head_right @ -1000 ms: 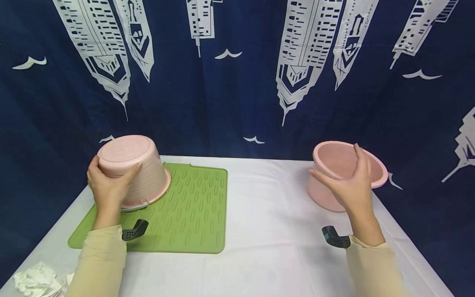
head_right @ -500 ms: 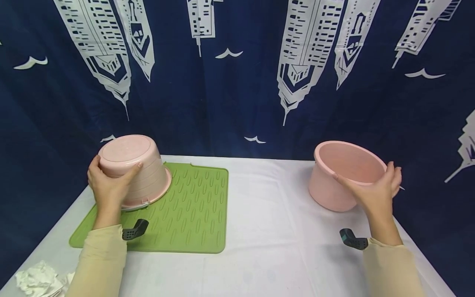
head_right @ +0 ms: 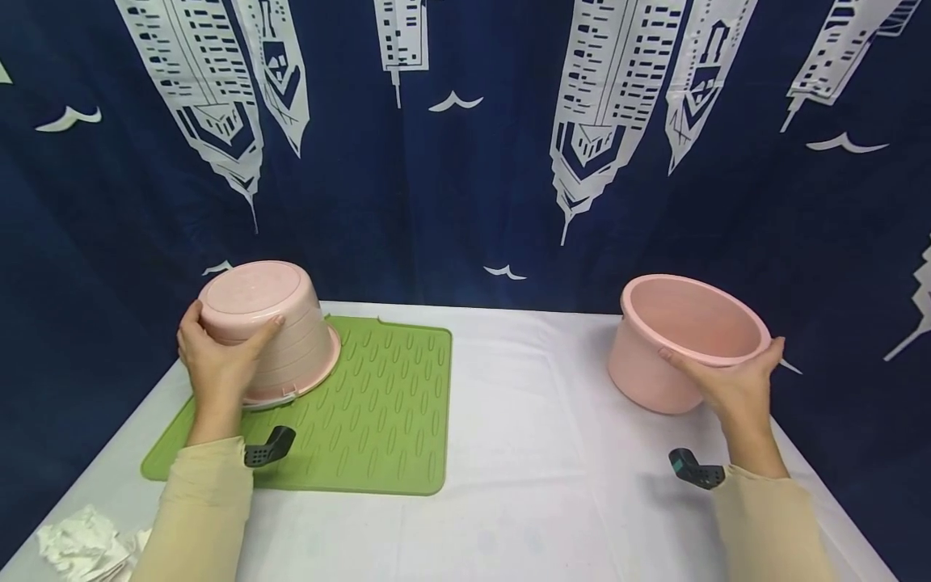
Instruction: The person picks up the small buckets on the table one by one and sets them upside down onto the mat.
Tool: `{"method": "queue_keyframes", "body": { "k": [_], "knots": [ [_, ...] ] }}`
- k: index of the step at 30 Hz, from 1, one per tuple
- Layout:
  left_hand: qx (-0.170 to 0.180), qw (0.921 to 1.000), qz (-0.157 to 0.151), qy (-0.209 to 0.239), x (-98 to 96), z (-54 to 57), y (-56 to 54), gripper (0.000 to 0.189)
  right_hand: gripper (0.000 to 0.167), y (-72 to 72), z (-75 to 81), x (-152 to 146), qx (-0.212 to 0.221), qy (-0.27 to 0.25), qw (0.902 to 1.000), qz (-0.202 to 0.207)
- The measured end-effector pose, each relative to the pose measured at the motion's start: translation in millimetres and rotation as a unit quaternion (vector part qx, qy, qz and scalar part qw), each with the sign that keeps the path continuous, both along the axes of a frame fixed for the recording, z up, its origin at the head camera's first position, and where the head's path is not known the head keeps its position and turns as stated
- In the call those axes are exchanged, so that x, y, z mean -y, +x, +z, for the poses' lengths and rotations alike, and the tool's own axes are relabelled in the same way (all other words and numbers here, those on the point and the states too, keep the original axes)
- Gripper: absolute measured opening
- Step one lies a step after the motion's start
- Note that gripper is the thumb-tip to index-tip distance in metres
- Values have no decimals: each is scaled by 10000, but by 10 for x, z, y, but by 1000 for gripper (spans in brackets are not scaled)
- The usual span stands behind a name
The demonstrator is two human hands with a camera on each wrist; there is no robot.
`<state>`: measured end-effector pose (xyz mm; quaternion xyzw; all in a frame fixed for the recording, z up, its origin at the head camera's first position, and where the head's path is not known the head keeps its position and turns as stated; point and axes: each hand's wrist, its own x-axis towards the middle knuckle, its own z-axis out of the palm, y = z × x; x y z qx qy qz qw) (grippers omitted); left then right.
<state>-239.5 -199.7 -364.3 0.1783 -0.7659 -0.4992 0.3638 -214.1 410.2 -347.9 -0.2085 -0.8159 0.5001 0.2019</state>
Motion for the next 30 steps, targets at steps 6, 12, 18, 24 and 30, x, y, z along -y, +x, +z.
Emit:
{"method": "queue_keyframes", "body": {
  "k": [6,12,18,24,30],
  "knots": [
    [-22,10000,1,24,-13,0,4,111,137,-2,-34,-5,56,-105,9998,-179],
    [-84,10000,5,-22,-18,-8,4,111,135,26,-61,-9,-88,8,9996,-252],
    [-78,10000,23,-56,-10,-6,2,111,133,63,-25,44,-321,134,9993,-157],
    [-73,10000,-10,-36,-18,2,11,113,128,87,54,182,-635,155,9978,89],
    [-715,9957,350,-463,-109,24,27,116,124,116,150,343,-771,159,9964,315]
  ]
}}
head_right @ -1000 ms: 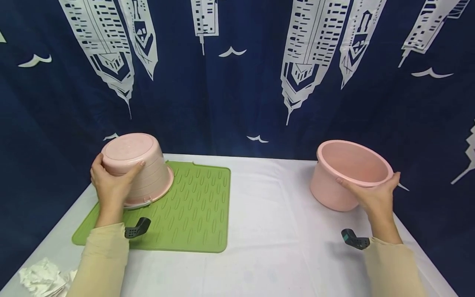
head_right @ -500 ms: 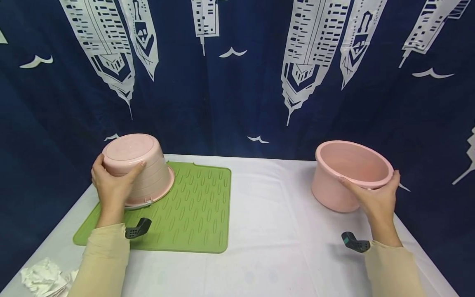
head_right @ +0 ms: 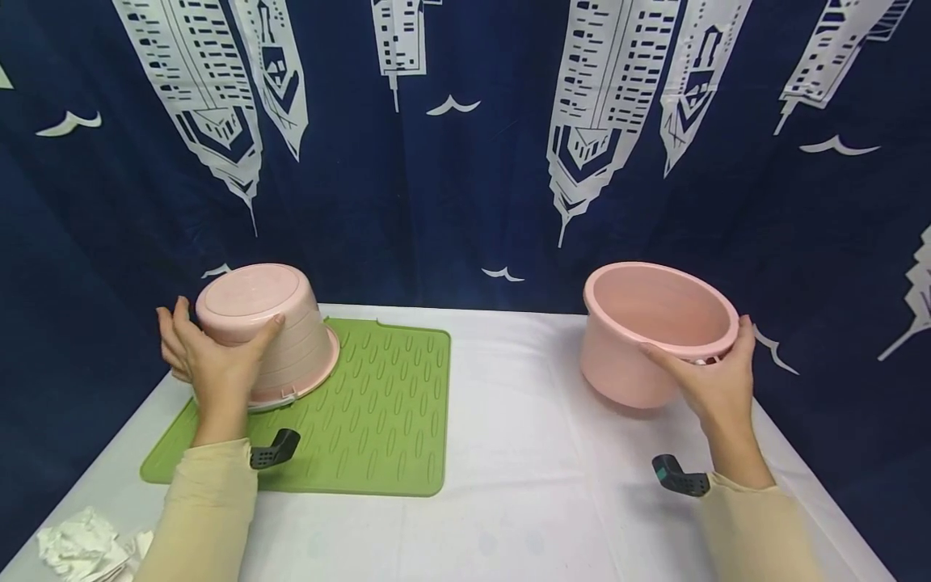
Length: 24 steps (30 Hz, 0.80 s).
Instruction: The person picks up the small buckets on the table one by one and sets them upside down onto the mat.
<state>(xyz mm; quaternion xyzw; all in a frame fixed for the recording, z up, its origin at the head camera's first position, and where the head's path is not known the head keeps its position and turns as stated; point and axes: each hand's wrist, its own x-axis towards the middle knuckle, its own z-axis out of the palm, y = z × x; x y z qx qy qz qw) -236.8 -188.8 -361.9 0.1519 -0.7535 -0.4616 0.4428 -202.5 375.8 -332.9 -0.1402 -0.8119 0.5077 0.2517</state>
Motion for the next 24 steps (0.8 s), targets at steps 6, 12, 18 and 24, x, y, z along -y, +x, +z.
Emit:
{"method": "queue_keyframes", "body": {
  "k": [6,12,18,24],
  "knots": [
    [-1568,9832,-183,-918,-178,92,-18,104,123,17,100,177,-174,23,9997,188],
    [-2213,9585,-1210,-1332,-409,157,-32,115,121,35,173,341,-338,-61,9983,464],
    [-1716,9467,-2302,-1460,-623,165,-9,127,121,40,195,465,-450,-41,9960,766],
    [-492,9323,-3465,-911,-792,190,71,139,121,65,198,583,-592,208,9936,944]
  ]
}}
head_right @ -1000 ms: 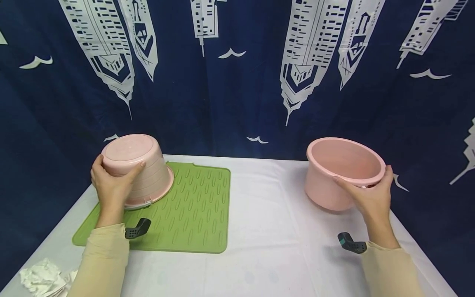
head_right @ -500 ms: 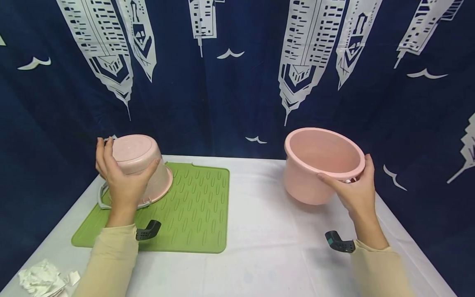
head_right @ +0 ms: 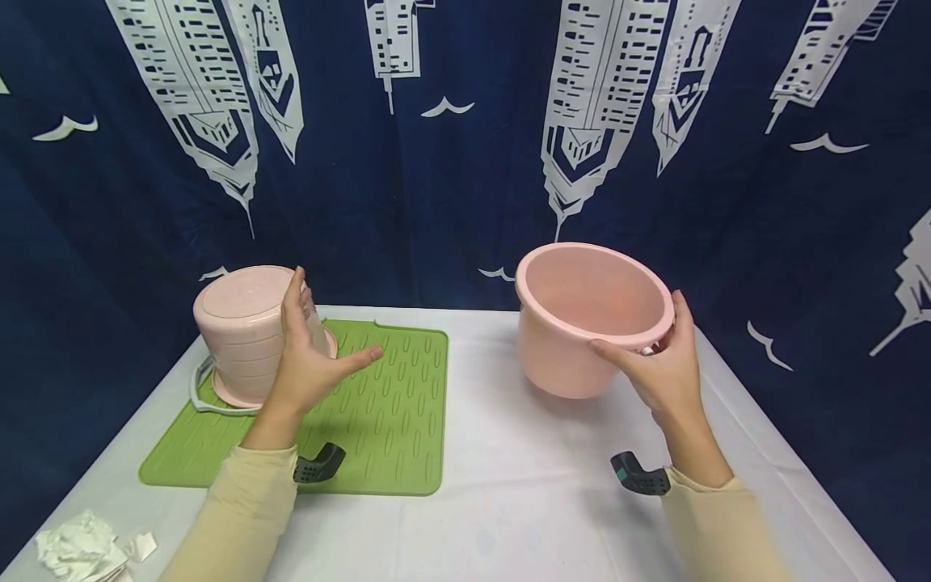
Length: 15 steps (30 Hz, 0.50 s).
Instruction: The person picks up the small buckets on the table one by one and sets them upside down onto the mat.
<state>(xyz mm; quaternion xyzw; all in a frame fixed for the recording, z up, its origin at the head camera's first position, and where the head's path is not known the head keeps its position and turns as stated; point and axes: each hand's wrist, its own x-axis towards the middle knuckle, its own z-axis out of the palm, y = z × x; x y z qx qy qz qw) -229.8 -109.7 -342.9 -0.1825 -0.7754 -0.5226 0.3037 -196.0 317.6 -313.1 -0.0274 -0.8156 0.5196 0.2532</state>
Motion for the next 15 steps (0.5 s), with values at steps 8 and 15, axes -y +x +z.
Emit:
{"method": "queue_keyframes", "body": {
  "k": [8,15],
  "knots": [
    [1136,9897,-856,-154,-254,64,143,139,121,59,23,185,-346,-337,9966,670],
    [1307,9855,-1056,-254,-360,39,194,138,125,64,9,385,-571,-557,9890,1248]
  ]
}}
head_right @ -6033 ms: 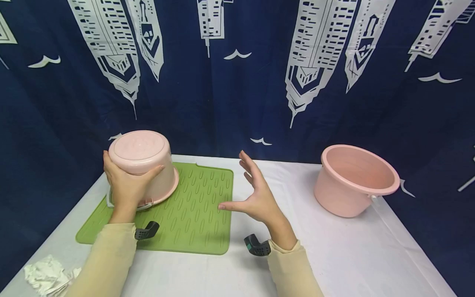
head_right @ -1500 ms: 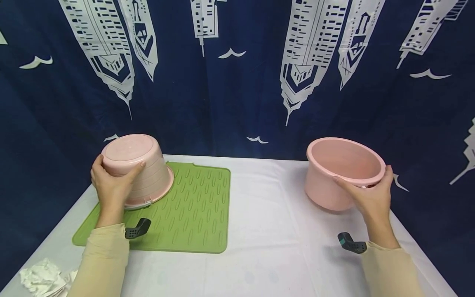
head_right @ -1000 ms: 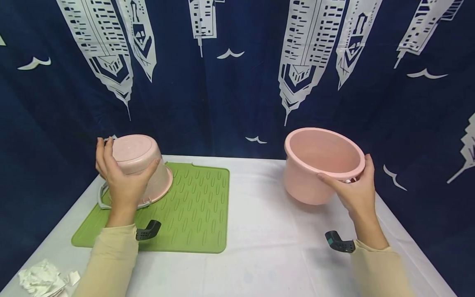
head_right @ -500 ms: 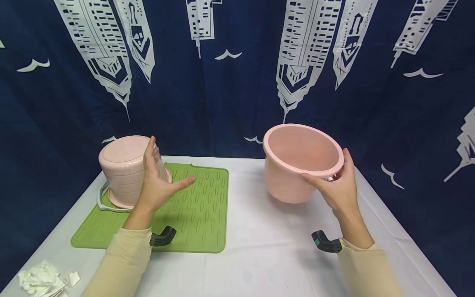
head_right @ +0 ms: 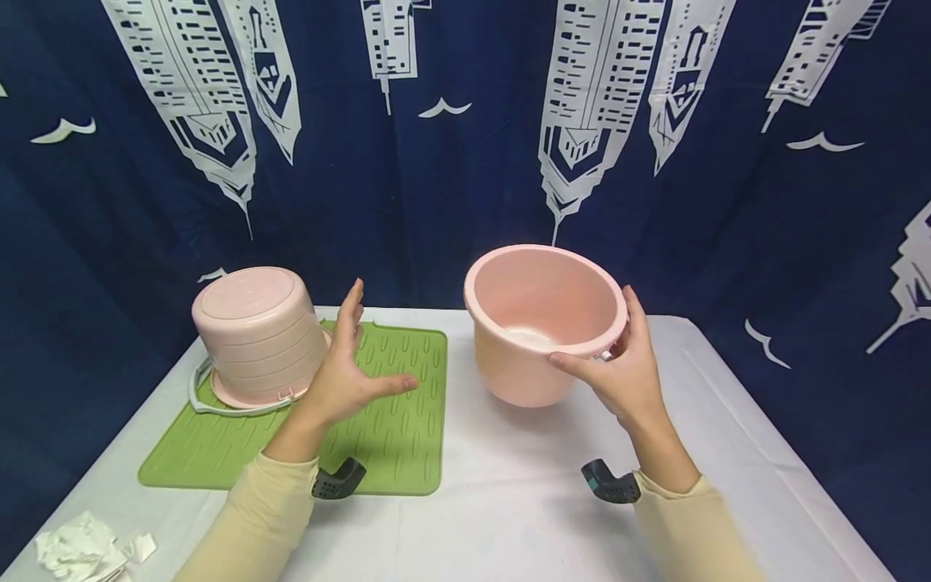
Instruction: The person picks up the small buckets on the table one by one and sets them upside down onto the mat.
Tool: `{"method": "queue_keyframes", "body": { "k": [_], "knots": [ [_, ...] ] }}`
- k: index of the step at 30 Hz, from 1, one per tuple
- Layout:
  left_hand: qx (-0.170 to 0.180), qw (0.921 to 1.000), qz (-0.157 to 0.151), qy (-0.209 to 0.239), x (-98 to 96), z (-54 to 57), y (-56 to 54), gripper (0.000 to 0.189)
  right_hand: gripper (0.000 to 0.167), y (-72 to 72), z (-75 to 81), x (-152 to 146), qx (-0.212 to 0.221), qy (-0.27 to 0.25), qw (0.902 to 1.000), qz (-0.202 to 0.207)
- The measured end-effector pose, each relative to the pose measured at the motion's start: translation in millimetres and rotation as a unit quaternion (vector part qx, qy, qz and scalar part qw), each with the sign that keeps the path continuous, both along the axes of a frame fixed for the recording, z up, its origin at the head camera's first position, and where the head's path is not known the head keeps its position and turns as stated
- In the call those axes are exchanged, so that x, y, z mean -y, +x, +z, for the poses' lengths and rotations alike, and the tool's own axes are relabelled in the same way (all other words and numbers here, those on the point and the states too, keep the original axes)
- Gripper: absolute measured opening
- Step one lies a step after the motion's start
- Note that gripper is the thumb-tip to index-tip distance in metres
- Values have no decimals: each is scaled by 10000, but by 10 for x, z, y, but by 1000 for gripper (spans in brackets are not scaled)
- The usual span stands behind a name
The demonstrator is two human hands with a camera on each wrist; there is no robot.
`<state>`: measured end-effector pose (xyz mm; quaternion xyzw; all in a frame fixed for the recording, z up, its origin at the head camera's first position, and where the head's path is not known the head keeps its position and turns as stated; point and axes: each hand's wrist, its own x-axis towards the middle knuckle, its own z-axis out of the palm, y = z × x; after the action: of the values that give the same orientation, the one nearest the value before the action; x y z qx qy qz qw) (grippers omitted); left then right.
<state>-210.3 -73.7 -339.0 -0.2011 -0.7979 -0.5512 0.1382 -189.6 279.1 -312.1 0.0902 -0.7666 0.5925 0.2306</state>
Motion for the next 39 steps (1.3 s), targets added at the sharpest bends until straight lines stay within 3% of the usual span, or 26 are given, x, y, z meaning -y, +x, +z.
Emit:
{"method": "queue_keyframes", "body": {
  "k": [4,13,21,29,32,39],
  "knots": [
    [227,9990,-279,250,-52,-17,15,136,127,-10,-33,117,-71,-114,9995,277],
    [347,9931,-907,654,-164,-19,39,140,130,11,-100,391,-309,324,9972,602],
    [271,9813,-1505,1167,-171,-52,8,144,135,17,-140,646,-401,287,9913,1224],
    [399,9814,-1442,1199,-127,-11,30,147,138,-1,-194,708,-511,327,9890,1346],
    [219,9825,-1420,1187,-120,1,28,145,141,-10,-218,704,-424,347,9883,1425],
    [-108,9908,-991,915,-108,45,43,145,144,-48,-260,696,-189,260,9823,1848]
  ]
}}
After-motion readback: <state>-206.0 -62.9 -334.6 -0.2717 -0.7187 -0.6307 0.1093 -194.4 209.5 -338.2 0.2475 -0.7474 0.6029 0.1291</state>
